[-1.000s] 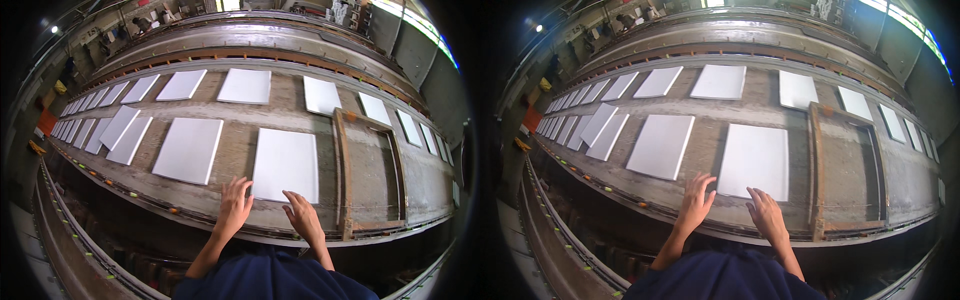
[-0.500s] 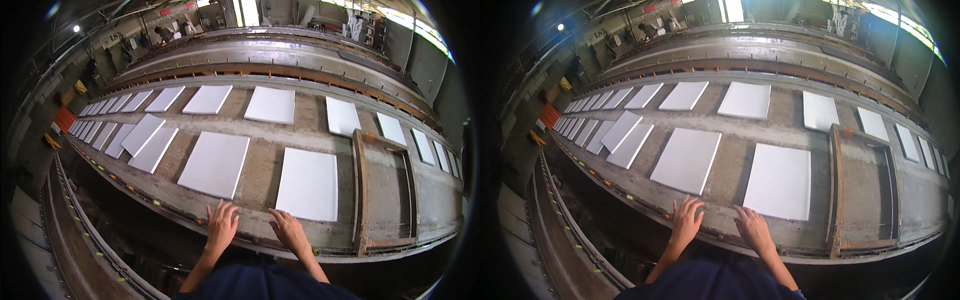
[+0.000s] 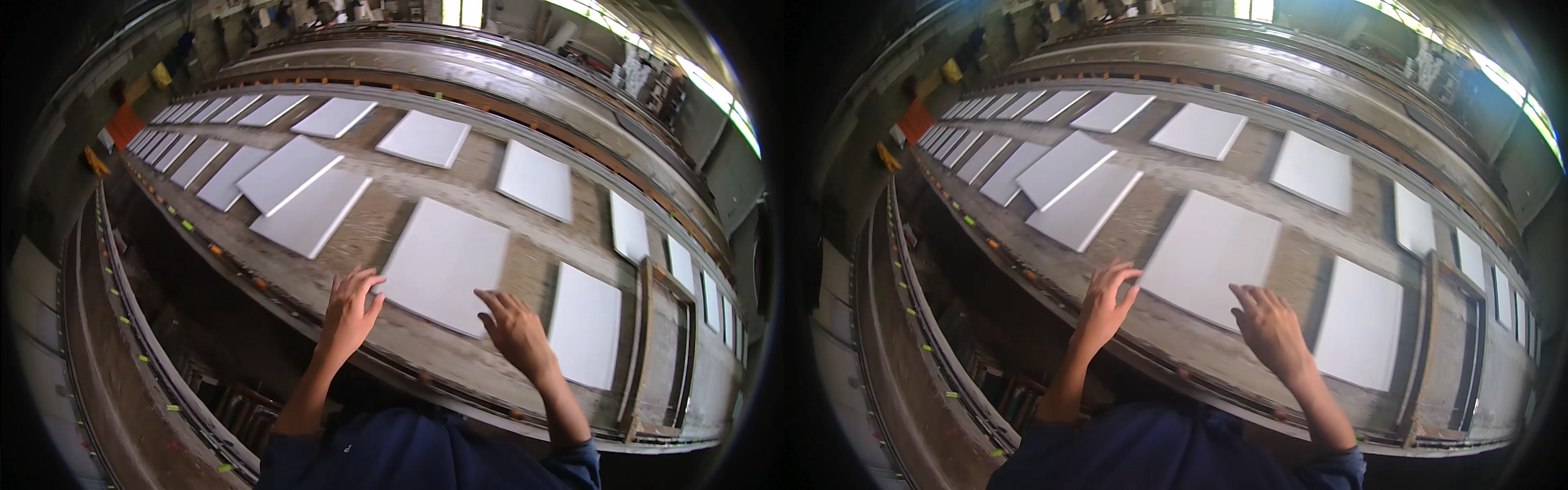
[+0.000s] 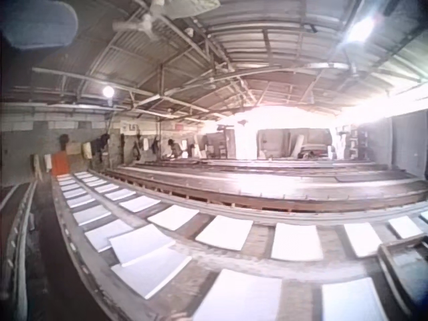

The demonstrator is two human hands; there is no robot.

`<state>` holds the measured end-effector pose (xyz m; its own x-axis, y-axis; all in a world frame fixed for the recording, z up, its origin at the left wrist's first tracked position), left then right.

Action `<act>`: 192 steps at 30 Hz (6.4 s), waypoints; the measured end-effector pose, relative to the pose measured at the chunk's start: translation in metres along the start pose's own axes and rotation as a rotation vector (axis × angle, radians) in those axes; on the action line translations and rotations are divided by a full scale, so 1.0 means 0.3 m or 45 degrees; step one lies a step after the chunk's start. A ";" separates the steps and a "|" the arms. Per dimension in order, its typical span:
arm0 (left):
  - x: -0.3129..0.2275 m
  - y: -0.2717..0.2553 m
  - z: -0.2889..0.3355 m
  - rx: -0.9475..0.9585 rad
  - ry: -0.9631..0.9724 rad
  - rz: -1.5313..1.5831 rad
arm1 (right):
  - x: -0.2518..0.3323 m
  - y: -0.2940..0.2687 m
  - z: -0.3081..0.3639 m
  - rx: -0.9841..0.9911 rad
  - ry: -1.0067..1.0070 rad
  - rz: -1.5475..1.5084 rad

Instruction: The person repeatedly picks up white rectangular panels from a conveyor belt, places them into a wooden frame, and stacks them. The person then lifts the frame and moves it to a different location to continue stacking the panels.

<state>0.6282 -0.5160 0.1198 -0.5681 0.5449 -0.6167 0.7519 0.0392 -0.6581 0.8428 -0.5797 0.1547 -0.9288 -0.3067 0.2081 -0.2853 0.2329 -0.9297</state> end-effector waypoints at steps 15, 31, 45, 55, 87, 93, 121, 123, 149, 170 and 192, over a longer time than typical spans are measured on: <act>1.308 -0.461 -0.269 -0.401 -1.031 1.474 | 0.595 1.003 -1.056 0.420 0.533 -1.726; 1.308 -0.347 -0.439 -0.319 -1.050 1.495 | 0.604 1.089 -1.217 0.136 0.709 -2.618; 1.193 -0.285 -0.364 -0.405 -1.080 1.878 | 0.439 0.926 -1.169 0.045 0.842 -2.139; 0.660 -0.316 -0.399 0.032 -0.758 2.126 | 0.188 0.293 -0.533 -0.044 0.710 -1.965; -0.839 0.866 0.084 1.650 -0.457 1.584 | -0.339 -0.378 1.219 -1.091 1.939 -0.247; -0.957 0.979 0.073 1.569 -0.234 1.552 | -0.452 -0.357 1.354 -1.237 1.853 -0.234; -1.638 1.703 0.181 0.787 -0.053 1.515 | -1.482 -0.754 1.851 -0.835 1.398 -0.806; -1.644 1.709 0.179 0.769 0.022 1.418 | -1.523 -0.744 1.847 -0.712 1.501 -0.695; -1.609 1.836 0.120 0.234 0.336 -0.225 | -1.961 -0.432 1.798 -0.645 1.169 -1.297; -1.611 1.843 0.117 0.347 0.292 -0.283 | -1.954 -0.486 1.750 -0.498 1.213 -0.550; -1.665 1.887 0.172 0.404 0.601 -0.589 | -1.894 -0.464 1.778 -0.348 1.251 0.195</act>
<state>1.3205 -0.8093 0.0330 -0.5456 0.8371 -0.0402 0.2960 0.1475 -0.9437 1.5363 -0.9302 0.0040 -0.7080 0.6050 0.3642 -0.0779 0.4457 -0.8918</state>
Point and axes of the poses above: each hand's wrist, its own z-axis away from the middle knuckle, its own y-axis out of the palm, x = y × z, the point moved 9 cm from there along -z, towards the middle knuckle, and after that the axes turned 8 degrees about z, right-handed, at the moved point
